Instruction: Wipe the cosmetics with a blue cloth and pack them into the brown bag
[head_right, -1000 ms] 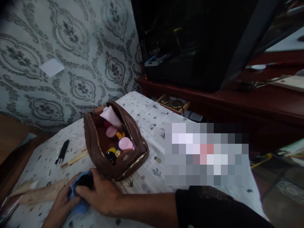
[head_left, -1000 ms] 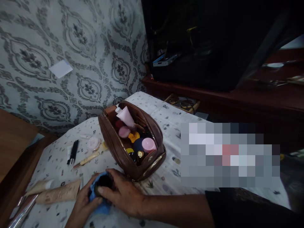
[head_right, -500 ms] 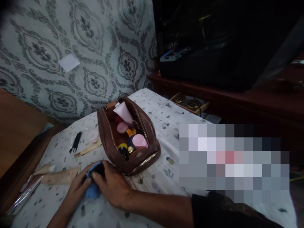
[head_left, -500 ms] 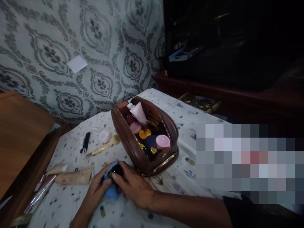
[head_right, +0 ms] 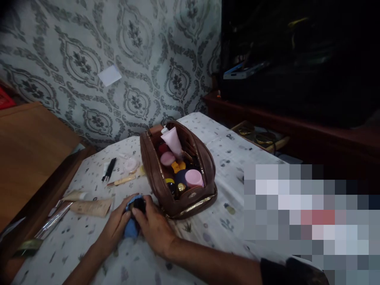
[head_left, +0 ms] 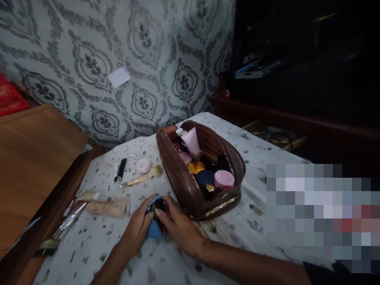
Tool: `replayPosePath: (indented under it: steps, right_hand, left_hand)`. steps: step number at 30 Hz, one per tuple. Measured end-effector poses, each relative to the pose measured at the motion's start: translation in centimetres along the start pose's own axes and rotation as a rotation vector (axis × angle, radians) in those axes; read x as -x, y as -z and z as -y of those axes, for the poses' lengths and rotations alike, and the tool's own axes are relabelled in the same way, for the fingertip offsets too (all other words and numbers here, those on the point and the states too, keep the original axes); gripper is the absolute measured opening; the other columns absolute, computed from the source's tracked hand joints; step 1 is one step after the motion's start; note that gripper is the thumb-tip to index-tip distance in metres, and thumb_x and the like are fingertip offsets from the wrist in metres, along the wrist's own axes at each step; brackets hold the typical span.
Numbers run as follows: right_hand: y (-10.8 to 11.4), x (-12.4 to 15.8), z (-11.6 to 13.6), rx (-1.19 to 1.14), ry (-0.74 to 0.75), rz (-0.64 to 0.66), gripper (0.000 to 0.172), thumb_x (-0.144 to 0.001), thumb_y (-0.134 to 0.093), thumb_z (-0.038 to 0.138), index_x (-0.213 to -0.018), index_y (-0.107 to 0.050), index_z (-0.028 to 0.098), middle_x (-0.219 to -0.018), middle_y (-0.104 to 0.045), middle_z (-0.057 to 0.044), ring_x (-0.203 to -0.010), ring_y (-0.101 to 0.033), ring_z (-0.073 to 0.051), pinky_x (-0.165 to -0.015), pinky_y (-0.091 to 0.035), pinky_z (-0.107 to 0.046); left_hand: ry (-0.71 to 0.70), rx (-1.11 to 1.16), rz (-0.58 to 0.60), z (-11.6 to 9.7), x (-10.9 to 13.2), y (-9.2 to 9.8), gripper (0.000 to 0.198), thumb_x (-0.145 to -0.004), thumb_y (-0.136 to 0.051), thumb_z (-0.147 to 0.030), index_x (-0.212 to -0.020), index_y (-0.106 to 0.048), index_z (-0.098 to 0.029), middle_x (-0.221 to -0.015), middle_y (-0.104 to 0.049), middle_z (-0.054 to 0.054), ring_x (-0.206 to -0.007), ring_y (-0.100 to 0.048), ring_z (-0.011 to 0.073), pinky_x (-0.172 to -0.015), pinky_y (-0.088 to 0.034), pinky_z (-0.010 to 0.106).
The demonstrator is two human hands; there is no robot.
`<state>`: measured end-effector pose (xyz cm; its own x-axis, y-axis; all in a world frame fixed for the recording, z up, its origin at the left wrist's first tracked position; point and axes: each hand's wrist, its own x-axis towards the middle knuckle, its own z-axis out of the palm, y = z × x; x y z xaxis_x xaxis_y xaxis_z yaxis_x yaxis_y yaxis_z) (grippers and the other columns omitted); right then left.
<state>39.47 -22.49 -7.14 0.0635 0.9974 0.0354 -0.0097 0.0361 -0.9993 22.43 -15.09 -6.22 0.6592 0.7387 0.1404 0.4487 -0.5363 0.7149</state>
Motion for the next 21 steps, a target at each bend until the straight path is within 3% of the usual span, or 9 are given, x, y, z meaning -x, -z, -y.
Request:
replayPosePath:
  steps: [6,14,18,21]
  right_hand:
    - [-0.28,-0.14,-0.67,-0.031,0.001,-0.016,0.038,-0.095,-0.045,0.043,-0.124,-0.046,0.019,-0.105,-0.061,-0.009,-0.101,-0.061,-0.022,-0.083,-0.051,-0.035]
    - [-0.44,-0.03,-0.44,-0.049,0.036,-0.046,0.031,-0.095,-0.045,0.034,-0.123,-0.048,0.021,-0.092,-0.06,-0.004,-0.093,-0.061,-0.02,-0.08,-0.05,-0.033]
    - [-0.3,0.14,-0.15,-0.036,0.074,-0.051,0.036,-0.089,-0.051,0.025,-0.125,-0.048,0.023,-0.092,-0.059,-0.001,-0.093,-0.06,-0.019,-0.083,-0.049,-0.032]
    - [-0.36,0.22,-0.17,-0.041,0.048,-0.042,0.04,-0.087,-0.053,0.024,-0.127,-0.047,0.023,-0.091,-0.058,-0.001,-0.092,-0.059,-0.019,-0.083,-0.048,-0.032]
  left_hand:
    - [0.011,-0.035,-0.002,-0.74,-0.17,0.08,0.052,-0.1,-0.041,-0.044,-0.142,-0.05,-0.016,-0.144,-0.057,0.013,-0.131,-0.055,0.0239,-0.113,-0.041,0.039]
    - [0.023,-0.088,-0.064,-0.49,-0.12,-0.19,0.05,-0.097,-0.044,-0.044,-0.139,-0.054,-0.018,-0.139,-0.061,0.011,-0.129,-0.057,0.0245,-0.112,-0.043,0.04]
    - [0.053,-0.1,-0.128,-0.91,-0.46,0.0,0.048,-0.096,-0.045,-0.046,-0.13,-0.061,-0.016,-0.127,-0.068,0.012,-0.118,-0.064,0.0252,-0.106,-0.048,0.039]
    - [0.071,-0.096,-0.168,-1.11,-0.68,0.23,0.046,-0.095,-0.045,-0.049,-0.12,-0.064,-0.016,-0.111,-0.073,0.011,-0.102,-0.068,0.0247,-0.093,-0.054,0.036]
